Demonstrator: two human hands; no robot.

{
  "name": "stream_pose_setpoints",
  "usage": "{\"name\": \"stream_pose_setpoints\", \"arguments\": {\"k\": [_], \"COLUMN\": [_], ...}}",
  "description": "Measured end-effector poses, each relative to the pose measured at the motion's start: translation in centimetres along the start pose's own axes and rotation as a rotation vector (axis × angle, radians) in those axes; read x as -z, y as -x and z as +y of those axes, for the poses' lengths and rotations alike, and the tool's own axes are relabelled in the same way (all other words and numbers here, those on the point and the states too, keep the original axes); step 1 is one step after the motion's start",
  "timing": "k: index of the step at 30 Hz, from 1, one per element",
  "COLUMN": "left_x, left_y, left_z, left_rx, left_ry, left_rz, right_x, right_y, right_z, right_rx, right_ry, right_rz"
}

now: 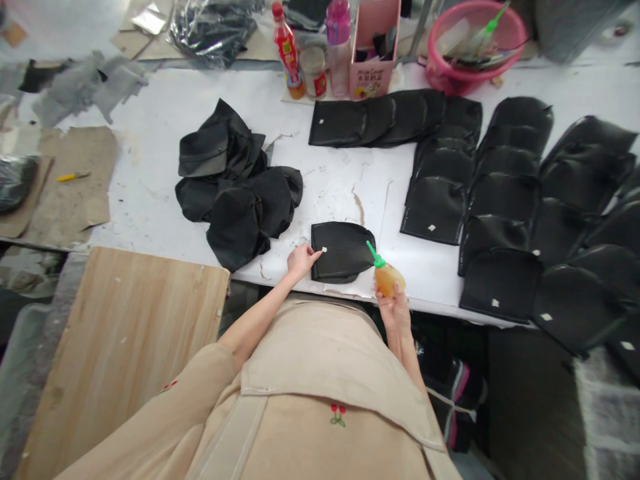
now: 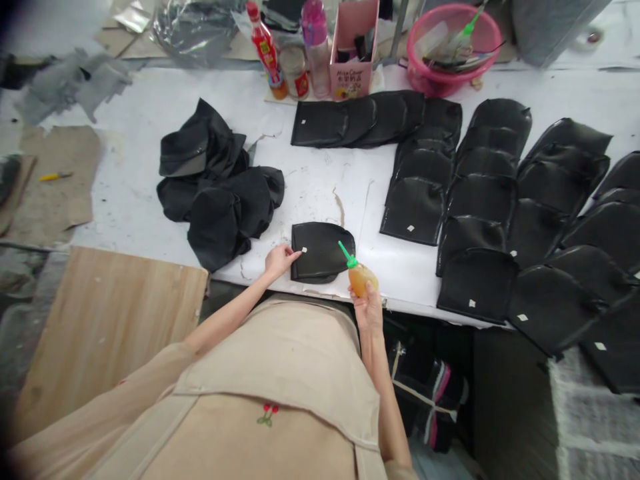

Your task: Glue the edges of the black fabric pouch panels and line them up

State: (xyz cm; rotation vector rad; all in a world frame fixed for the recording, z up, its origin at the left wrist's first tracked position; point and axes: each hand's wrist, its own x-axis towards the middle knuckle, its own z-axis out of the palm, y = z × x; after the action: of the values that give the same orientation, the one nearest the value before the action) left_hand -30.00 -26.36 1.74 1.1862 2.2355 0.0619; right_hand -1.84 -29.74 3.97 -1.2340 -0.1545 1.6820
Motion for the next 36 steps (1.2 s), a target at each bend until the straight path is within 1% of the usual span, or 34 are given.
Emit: {"name": "stream_pose_setpoints", "arguments": {"k": [3,5,9,14,19,21,23,26,28,29,31,34,36], "left_x": [0.1,0.2,0.3,0.2,0.3,0.4,0.7,1.7,2.9,3.7,5.5,8.1,9.2], "left_y": [-0.9,-1.4,-1.9,-2.3,-3.0,-3.1,-3.0,-2.3,-1.6,-1.1,0.0,1.7,2.6], "left_z": [0.4,0.3,0.1,-0.2,0.1,0.3,0.6,1.0,1.6,1.9,2.7,3.9,4.4], "left_rx": [0.030,0.038,0.080,0.101,0.206,0.217,0.199,0.156,0.089,0.039,-0.105,-0.329,-0.407], "left_ry": [-0.037,-0.016,0.114,0.199,0.382,0.418,0.436,0.466,0.515,0.544,0.564,0.496,0.523], "left_rz": [-0.037,-0.068,-0.115,-0.087,-0.122,-0.144,-0.158,-0.151,-0.147,-0.145,-0.128,-0.066,-0.003], "right_x": [0.4,0.6,1.0,1.3,1.3,1.2,1.0,0.9,1.0,1.1,1.4,1.9,2.1], "right_y": [-0.4,-0.5,-0.7,-1.0,-1.3,-1.3,-1.2,-1.0,-0.9,-0.9,-1.0,-1.2,-1.3], "right_z": [-0.7,-1.0,-0.9,-0.2,0.1,0.0,-0.1,-0.4,-0.6,-0.7,-1.0,-1.5,-1.8], "right_rx": [0.040,0.054,0.061,0.064,0.062,0.061,0.061,0.062,0.067,0.074,0.093,0.124,0.148], "right_ry": [-0.031,-0.041,-0.051,-0.068,-0.053,-0.057,-0.072,-0.089,-0.091,-0.093,-0.100,-0.116,-0.133], "right_rz": [0.011,0.014,0.039,0.055,0.059,0.064,0.079,0.092,0.096,0.104,0.134,0.170,0.181]}}
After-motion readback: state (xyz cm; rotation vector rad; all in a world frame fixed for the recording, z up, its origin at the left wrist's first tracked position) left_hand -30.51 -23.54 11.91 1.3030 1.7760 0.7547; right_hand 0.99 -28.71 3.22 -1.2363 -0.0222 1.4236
